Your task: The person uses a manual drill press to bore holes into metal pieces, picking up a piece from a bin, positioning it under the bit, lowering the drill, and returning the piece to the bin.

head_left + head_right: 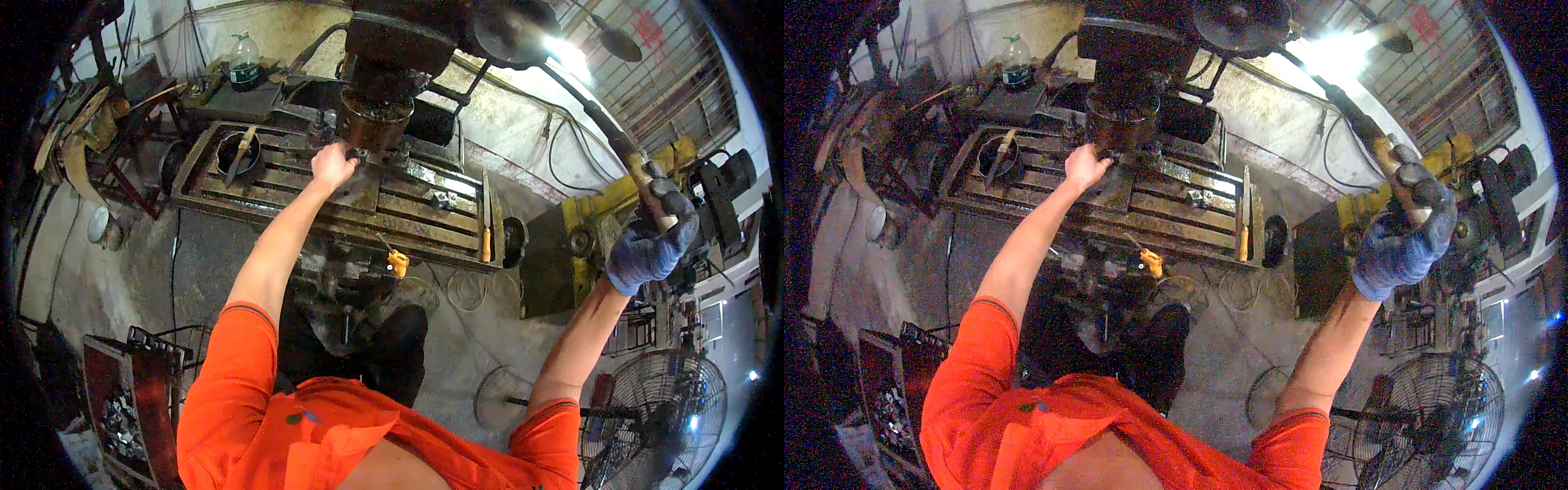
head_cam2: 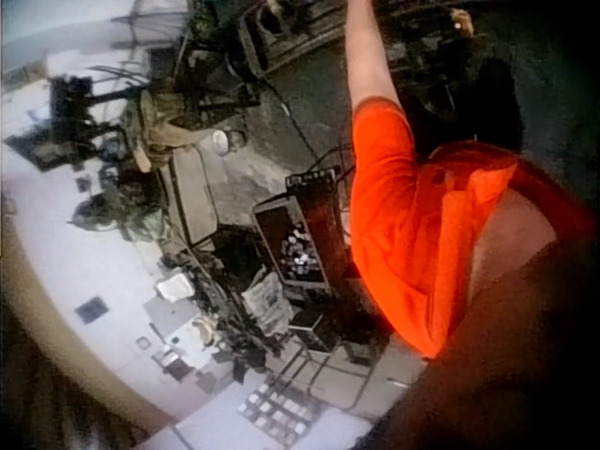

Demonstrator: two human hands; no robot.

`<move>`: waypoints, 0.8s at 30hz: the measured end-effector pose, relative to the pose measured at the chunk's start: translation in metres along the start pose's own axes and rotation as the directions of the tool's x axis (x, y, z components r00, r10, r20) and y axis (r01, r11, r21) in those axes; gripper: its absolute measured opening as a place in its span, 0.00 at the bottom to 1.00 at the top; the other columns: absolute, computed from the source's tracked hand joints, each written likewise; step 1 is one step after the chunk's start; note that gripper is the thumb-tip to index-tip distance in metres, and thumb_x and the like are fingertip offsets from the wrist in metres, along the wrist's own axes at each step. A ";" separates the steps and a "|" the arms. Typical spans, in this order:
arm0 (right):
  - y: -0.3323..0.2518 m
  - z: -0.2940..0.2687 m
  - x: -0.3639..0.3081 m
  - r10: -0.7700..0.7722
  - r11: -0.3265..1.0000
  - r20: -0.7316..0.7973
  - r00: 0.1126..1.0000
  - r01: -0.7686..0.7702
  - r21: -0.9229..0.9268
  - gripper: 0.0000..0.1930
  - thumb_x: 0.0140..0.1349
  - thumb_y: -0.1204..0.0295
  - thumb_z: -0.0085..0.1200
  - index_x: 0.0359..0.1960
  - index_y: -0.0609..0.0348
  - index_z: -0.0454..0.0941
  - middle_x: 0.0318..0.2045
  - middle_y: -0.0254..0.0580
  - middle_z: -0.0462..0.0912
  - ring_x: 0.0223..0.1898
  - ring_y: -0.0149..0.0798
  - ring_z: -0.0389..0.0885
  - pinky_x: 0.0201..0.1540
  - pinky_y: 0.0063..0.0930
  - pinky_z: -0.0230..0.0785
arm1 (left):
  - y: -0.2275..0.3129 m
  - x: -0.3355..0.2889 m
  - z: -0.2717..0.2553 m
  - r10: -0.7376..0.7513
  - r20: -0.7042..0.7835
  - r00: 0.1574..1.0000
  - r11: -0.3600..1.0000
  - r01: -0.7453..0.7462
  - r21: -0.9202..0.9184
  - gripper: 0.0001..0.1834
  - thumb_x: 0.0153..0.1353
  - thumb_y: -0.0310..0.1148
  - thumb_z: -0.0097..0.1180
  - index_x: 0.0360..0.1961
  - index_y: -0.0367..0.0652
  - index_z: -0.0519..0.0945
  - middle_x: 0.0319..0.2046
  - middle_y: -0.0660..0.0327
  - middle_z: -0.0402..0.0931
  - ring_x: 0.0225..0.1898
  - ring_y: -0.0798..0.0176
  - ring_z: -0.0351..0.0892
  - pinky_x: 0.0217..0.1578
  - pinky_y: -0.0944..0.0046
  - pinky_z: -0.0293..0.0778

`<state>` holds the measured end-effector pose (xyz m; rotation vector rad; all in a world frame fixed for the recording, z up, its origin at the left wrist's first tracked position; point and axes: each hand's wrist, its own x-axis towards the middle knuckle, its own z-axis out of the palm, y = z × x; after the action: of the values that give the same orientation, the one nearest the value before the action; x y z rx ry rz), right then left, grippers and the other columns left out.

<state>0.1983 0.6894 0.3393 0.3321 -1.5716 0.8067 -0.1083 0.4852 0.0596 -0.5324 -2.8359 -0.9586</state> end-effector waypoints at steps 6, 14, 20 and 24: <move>-0.009 0.015 -0.038 0.010 0.940 -0.020 1.000 -0.016 -0.340 0.19 0.64 0.60 0.35 0.27 0.64 0.69 0.29 0.45 0.74 0.41 0.47 0.74 0.51 0.42 0.62 | -0.001 0.001 0.003 0.011 -0.025 1.000 1.000 -0.011 0.017 0.20 0.44 0.44 0.61 0.40 0.50 0.79 0.30 0.51 0.78 0.36 0.50 0.77 0.36 0.54 0.73; 0.003 0.011 -0.037 0.028 0.996 -0.071 0.997 -0.034 -0.087 0.21 0.62 0.61 0.35 0.24 0.69 0.73 0.31 0.51 0.79 0.36 0.44 0.77 0.45 0.35 0.66 | 0.000 0.002 0.005 0.038 -0.027 0.999 0.999 -0.037 0.039 0.18 0.44 0.46 0.61 0.31 0.42 0.81 0.27 0.49 0.77 0.33 0.47 0.77 0.34 0.53 0.73; 0.001 0.010 -0.026 0.019 0.987 -0.021 1.000 -0.022 -0.160 0.21 0.62 0.62 0.35 0.24 0.69 0.73 0.31 0.54 0.79 0.37 0.46 0.77 0.47 0.38 0.66 | -0.008 0.005 0.016 0.078 -0.090 0.993 0.997 -0.080 -0.017 0.18 0.45 0.46 0.61 0.30 0.42 0.80 0.27 0.48 0.77 0.33 0.47 0.77 0.33 0.52 0.73; -0.003 0.014 -0.034 -0.044 0.930 0.016 0.999 0.047 -0.364 0.21 0.62 0.62 0.36 0.25 0.70 0.74 0.30 0.52 0.79 0.37 0.44 0.77 0.49 0.41 0.64 | -0.008 0.003 0.013 0.083 -0.076 0.994 0.996 -0.079 0.049 0.19 0.45 0.45 0.60 0.31 0.41 0.80 0.27 0.48 0.77 0.34 0.47 0.77 0.34 0.52 0.72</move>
<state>0.1965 0.6699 0.3085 0.0998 -1.6768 0.4631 -0.1142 0.4877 0.0455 -0.5873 -2.7375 -0.8782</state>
